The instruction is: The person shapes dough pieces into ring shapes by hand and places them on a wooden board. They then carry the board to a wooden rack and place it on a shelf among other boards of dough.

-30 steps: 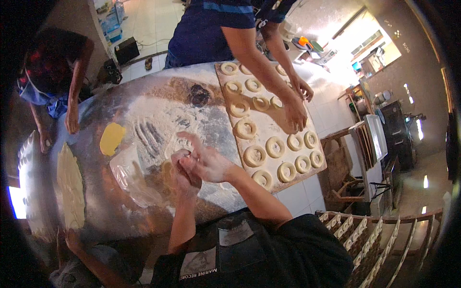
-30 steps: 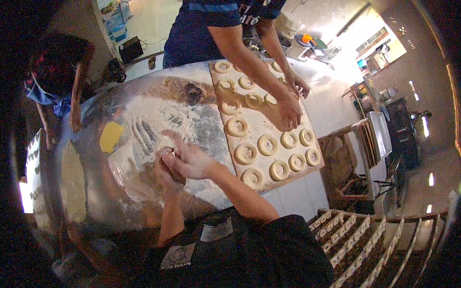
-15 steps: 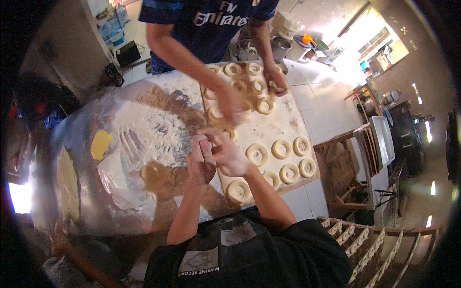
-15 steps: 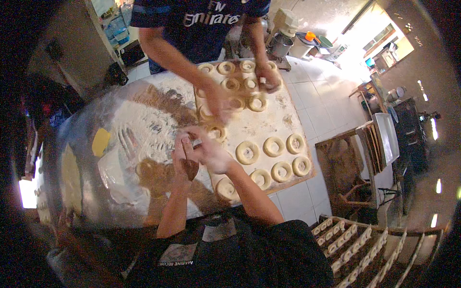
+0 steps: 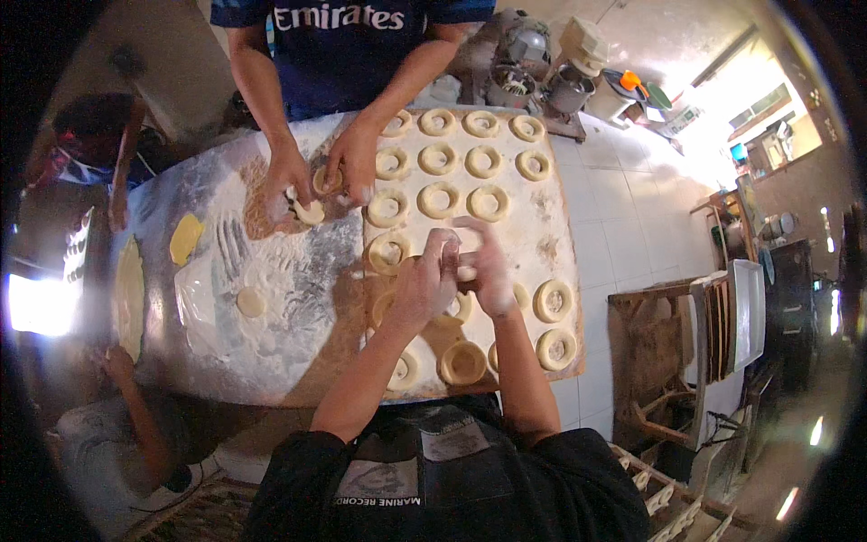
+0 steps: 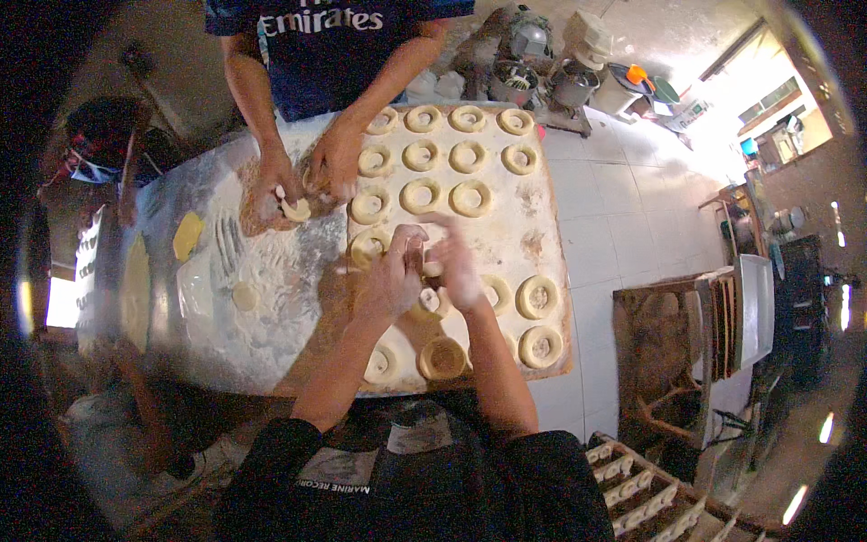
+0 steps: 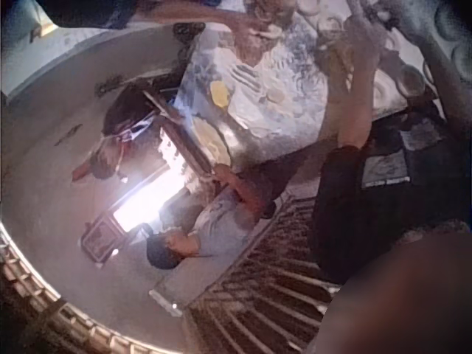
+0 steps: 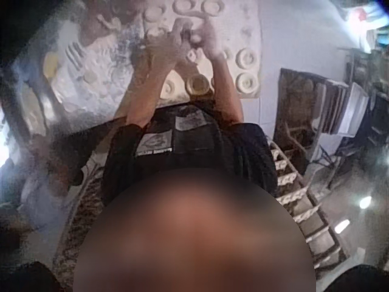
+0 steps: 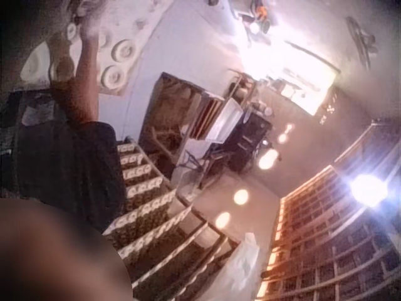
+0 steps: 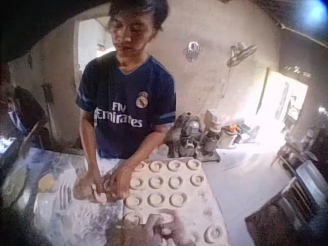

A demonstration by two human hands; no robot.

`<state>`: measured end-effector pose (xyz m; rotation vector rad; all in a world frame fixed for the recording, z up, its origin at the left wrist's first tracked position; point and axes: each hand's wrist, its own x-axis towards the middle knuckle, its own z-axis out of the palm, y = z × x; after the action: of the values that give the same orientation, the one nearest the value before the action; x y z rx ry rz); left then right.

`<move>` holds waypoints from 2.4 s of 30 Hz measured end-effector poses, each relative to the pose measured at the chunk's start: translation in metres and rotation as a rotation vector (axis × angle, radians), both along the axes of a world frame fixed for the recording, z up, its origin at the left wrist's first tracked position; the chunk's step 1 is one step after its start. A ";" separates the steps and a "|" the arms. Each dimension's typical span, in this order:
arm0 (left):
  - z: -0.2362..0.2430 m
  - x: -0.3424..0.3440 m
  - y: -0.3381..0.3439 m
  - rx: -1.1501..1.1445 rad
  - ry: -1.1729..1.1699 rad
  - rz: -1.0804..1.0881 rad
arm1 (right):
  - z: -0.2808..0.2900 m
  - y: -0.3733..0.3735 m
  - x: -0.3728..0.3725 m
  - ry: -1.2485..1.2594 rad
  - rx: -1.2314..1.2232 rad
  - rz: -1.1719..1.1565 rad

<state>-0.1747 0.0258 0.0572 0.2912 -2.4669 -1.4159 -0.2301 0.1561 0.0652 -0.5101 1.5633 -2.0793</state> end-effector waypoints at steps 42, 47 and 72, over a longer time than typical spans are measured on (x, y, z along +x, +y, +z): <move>-0.063 0.247 -0.268 -0.199 -0.385 0.680 | -0.077 -0.351 0.143 0.970 1.008 0.437; -0.075 0.245 -0.277 0.181 -0.370 0.670 | -0.029 -0.344 0.143 0.501 0.816 0.603; -0.015 0.223 -0.300 0.148 0.405 0.599 | -0.008 -0.331 0.169 -0.106 -0.058 0.577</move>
<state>0.0480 -0.2741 0.0423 0.6402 -1.7513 -1.2379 -0.0609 -0.1747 0.0571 -0.7551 1.1256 -1.6767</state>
